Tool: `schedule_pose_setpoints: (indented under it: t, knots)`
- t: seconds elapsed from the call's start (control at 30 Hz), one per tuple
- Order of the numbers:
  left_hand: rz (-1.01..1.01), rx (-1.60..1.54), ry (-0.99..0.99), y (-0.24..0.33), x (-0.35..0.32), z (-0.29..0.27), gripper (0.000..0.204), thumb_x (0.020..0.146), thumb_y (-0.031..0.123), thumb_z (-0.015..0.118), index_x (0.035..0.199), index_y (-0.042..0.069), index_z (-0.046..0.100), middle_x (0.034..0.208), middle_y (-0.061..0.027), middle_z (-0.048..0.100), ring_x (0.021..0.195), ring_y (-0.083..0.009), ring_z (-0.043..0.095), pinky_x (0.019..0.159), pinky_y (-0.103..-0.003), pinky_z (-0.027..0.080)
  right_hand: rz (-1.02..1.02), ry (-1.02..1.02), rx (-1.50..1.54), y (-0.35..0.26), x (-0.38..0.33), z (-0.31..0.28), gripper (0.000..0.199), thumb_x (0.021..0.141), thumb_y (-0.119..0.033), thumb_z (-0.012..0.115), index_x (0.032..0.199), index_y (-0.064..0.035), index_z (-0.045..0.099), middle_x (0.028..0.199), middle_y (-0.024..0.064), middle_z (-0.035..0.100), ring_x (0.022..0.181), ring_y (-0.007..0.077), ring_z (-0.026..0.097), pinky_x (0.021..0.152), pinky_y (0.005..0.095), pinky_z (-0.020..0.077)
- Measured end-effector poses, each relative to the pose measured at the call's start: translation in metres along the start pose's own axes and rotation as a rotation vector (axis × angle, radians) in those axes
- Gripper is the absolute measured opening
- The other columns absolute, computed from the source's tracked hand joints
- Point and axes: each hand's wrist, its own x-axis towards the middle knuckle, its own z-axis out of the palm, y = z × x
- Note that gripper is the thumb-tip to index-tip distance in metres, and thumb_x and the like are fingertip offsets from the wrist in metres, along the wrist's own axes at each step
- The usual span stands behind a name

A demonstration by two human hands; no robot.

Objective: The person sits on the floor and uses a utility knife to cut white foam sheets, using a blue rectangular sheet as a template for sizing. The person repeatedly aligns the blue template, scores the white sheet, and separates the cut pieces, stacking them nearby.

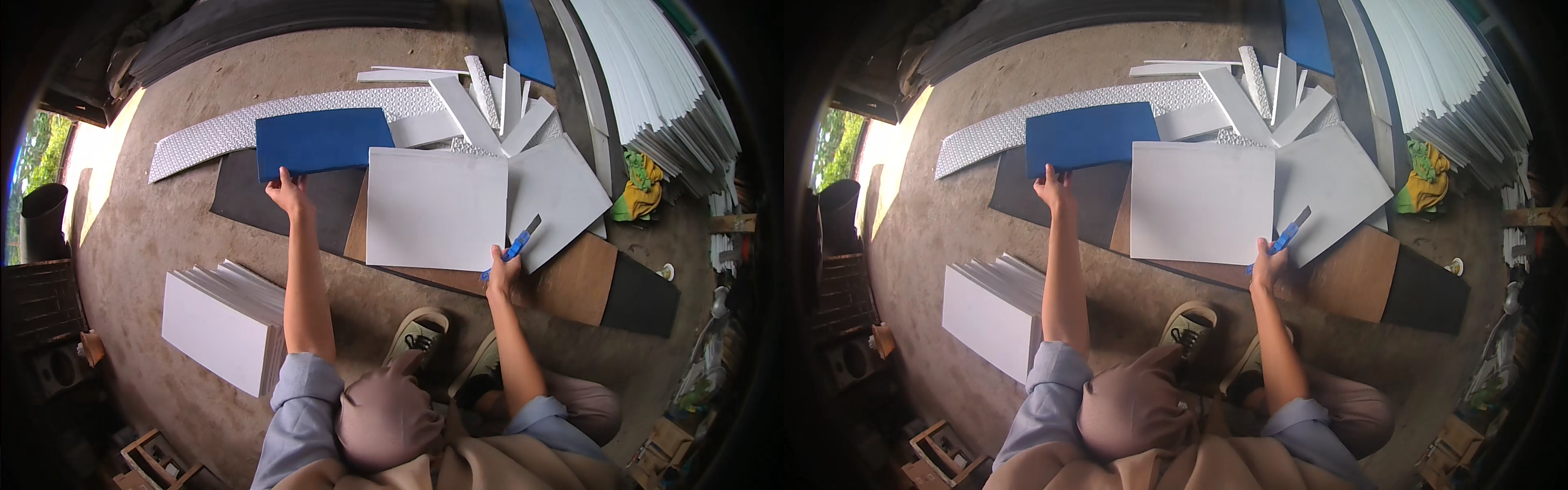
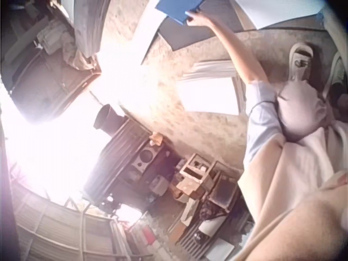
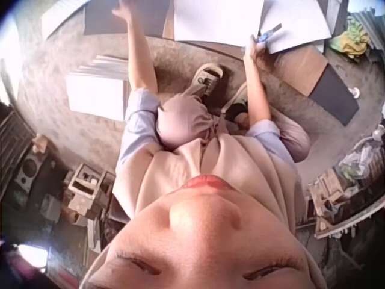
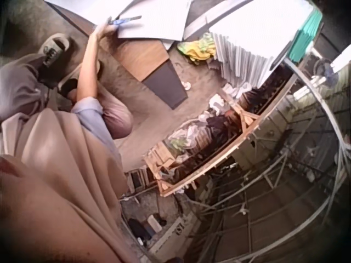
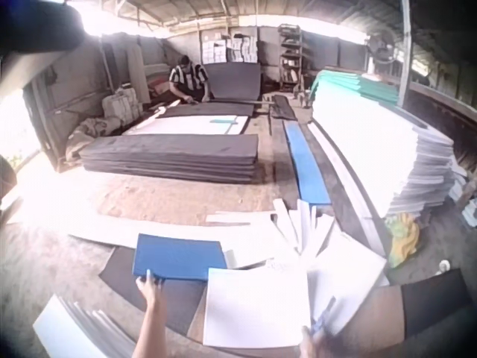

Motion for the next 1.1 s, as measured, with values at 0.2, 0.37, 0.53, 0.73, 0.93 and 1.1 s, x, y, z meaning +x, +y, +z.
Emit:
schedule_pose_setpoints:
  t: [0.2,0.37,0.53,0.73,0.93,1.1]
  knots:
    - [0.352,-0.024,0.05,0.047,-0.07,0.028,0.024,0.089,0.015,0.044,0.106,0.006,0.029,0.109,-0.008,0.04,0.094,-0.0163,0.048,0.082,-0.033,0.044,-0.295,0.026,-0.23,0.011,0.014,0.007,0.023,0.075,-0.014,0.064,0.081,0.0006,0.047,0.074,0.008,0.053,0.068,0.0201,0.053,0.066,0.0326,0.0425]
    - [0.355,-0.044,0.05,0.082,-0.118,0.001,0.029,0.089,0.015,0.042,0.111,0.006,0.024,0.111,-0.0108,0.041,0.101,-0.0202,0.046,0.087,-0.037,0.043,-0.31,0.03,-0.105,0.014,0.01,-0.017,0.025,0.077,-0.018,0.061,0.088,0.0013,0.05,0.083,0.0117,0.056,0.077,0.0247,0.056,0.071,0.0345,0.0429]
    - [-0.039,-0.178,-0.093,0.034,-0.162,-0.018,0.028,0.089,0.018,0.044,0.108,0.006,0.028,0.109,-0.0101,0.04,0.096,-0.0194,0.049,0.085,-0.038,0.047,-0.265,0.04,-0.15,0.025,0.074,-0.022,0.027,0.079,-0.021,0.059,0.092,-0.001,0.046,0.089,0.0091,0.054,0.084,0.0178,0.052,0.076,0.0313,0.0405]
    - [-0.365,-0.088,-0.095,-0.04,-0.196,-0.041,0.032,0.088,0.014,0.045,0.111,0.006,0.024,0.113,-0.0126,0.039,0.096,-0.0223,0.049,0.084,-0.04,0.047,-0.141,-0.012,-0.368,0.006,0.103,-0.042,0.033,0.081,-0.03,0.054,0.085,0.0021,0.048,0.083,0.0176,0.056,0.078,0.0306,0.055,0.071,0.0393,0.0422]
    - [-0.325,0.093,-0.125,-0.058,-0.213,-0.054,0.046,0.085,0.004,0.047,0.119,0.012,0.019,0.121,-0.0119,0.032,0.104,-0.0216,0.043,0.084,-0.038,0.044,-0.354,0.201,-0.758,0.03,0.051,-0.063,0.04,0.082,-0.031,0.05,0.101,0.0039,0.048,0.094,0.0215,0.049,0.088,0.0343,0.049,0.076,0.0418,0.0397]
    - [-0.035,1.021,-0.015,-0.038,-0.215,-0.069,0.061,0.075,0.014,0.061,0.127,0.013,0.029,0.122,-0.0143,0.031,0.112,-0.0305,0.029,0.096,-0.044,0.021,-0.461,0.4,-0.954,0.004,0.018,-0.066,0.034,0.08,-0.021,0.054,0.106,-0.0005,0.048,0.103,0.0173,0.043,0.097,0.0309,0.043,0.082,0.0417,0.0362]
